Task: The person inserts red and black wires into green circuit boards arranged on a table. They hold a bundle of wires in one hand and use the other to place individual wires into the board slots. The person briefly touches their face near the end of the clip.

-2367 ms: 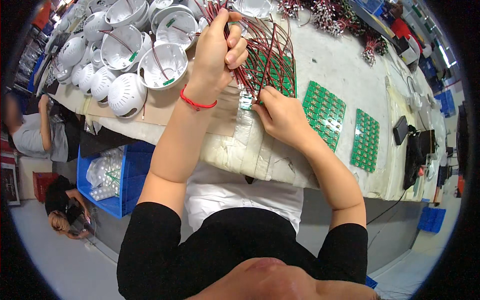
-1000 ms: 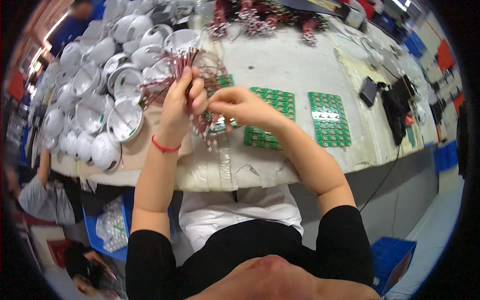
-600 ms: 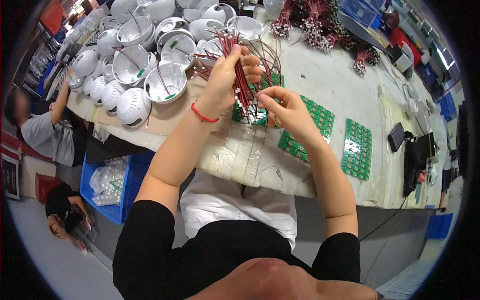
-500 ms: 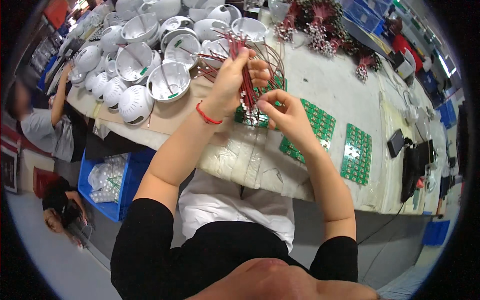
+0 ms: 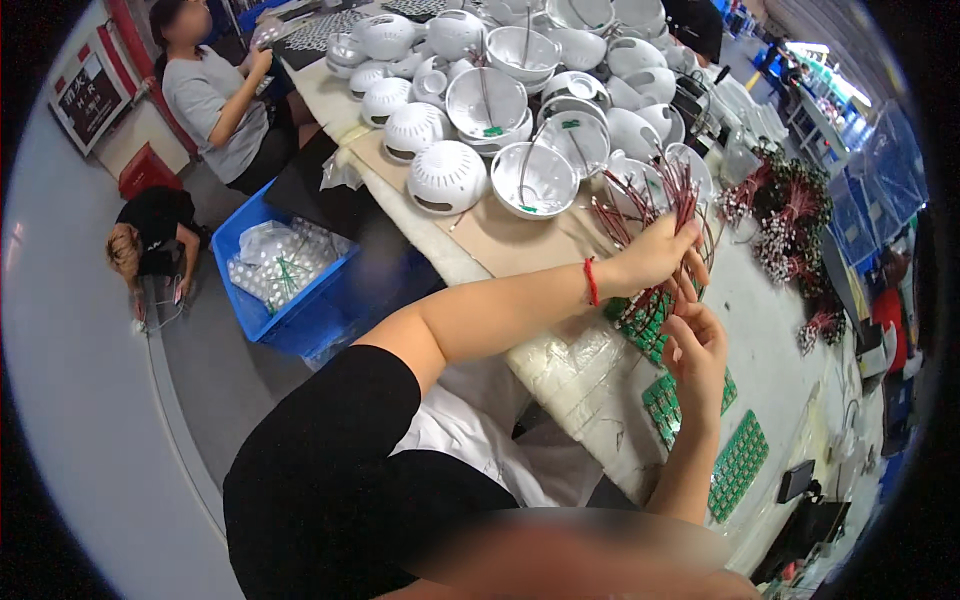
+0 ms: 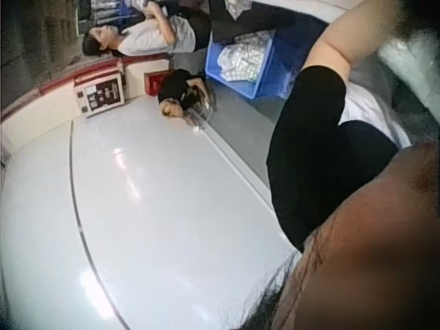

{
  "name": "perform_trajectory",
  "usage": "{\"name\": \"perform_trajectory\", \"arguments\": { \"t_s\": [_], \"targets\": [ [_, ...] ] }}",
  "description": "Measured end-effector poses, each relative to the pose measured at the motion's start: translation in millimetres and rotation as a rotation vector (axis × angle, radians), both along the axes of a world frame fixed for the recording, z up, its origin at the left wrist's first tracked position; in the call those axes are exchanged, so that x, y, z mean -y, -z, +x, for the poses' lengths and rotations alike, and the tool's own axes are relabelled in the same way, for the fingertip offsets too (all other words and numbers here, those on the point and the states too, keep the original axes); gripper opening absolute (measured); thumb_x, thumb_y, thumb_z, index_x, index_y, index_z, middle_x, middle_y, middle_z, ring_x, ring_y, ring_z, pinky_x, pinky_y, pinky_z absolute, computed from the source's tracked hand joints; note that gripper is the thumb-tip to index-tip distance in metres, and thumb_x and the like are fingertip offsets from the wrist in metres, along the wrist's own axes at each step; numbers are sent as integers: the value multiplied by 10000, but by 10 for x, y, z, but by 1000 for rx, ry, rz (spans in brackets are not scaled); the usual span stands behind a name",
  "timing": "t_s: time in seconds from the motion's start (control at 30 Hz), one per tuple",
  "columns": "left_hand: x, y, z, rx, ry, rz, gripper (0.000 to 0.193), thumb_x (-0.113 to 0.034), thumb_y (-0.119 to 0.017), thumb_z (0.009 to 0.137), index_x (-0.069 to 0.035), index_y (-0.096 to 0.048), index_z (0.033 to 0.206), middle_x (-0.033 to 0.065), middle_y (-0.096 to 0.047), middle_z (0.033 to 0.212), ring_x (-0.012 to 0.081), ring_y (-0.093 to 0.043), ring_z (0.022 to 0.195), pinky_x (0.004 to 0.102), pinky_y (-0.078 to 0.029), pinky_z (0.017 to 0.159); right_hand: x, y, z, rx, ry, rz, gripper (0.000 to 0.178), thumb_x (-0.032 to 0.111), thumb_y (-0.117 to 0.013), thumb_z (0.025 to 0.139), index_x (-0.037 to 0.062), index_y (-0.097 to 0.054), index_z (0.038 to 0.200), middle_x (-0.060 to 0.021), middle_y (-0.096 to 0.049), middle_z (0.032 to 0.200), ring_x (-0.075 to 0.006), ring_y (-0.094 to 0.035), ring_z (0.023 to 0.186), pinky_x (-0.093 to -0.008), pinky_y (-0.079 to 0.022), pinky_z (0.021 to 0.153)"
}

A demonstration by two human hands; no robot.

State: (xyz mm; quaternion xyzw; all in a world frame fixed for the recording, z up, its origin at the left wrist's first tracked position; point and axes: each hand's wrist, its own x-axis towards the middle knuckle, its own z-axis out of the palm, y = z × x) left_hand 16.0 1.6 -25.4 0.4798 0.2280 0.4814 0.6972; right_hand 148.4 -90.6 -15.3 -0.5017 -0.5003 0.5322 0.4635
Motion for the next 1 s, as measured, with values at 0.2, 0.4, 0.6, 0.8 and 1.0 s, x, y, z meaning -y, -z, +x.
{"name": "perform_trajectory", "arguments": {
  "t_s": [0.2, 0.4, 0.6, 0.8, 1.0],
  "targets": [
    [9, 20, 54, -121, -11, 109, 355, -354, -330, 983, -12, -421, 953, 117, -596, 626, 166, -560, 409, 234, -367, 319, -12, -36, 134, -325, -200, -139, 143, 163, -558, 857, 53, -496, 789, -23, -518, 648, -51, -404, 379, -169, -266, 289],
    [-8, 6, 30, -144, 28, 166, 364, -354, -334, 985, -20, -467, 925, 56, -528, 531, 90, -404, 324, 222, -306, 308, 62, -221, 388, -550, -178, 17, 176, 169, -535, 875, 41, -461, 781, -11, -465, 633, -43, -346, 390, -159, -296, 311],
    [6, -5, 36, -110, 53, 106, 355, -346, -359, 976, -24, -492, 906, 30, -503, 525, 75, -369, 318, 227, -275, 314, 149, -418, 682, -502, -179, 195, 96, 75, -503, 887, 8, -439, 914, -35, -444, 780, -41, -358, 496, -154, -333, 349],
    [-2, 43, 64, -83, 71, 120, 330, -341, -364, 975, -38, -480, 915, 34, -489, 525, 86, -390, 366, 237, -301, 336, 234, -441, 1038, -778, -294, 276, 100, 14, -502, 845, 26, -403, 836, -33, -365, 676, -79, -344, 425, -192, -308, 307],
    [-11, 4, 38, -72, 38, -32, 294, -325, -400, 967, -46, -485, 928, 17, -487, 553, 69, -380, 366, 218, -283, 326, 247, -83, 1029, -728, 164, 191, 54, 37, -490, 844, 42, -438, 831, -15, -418, 699, -55, -343, 439, -167, -296, 335]
  ]
}}
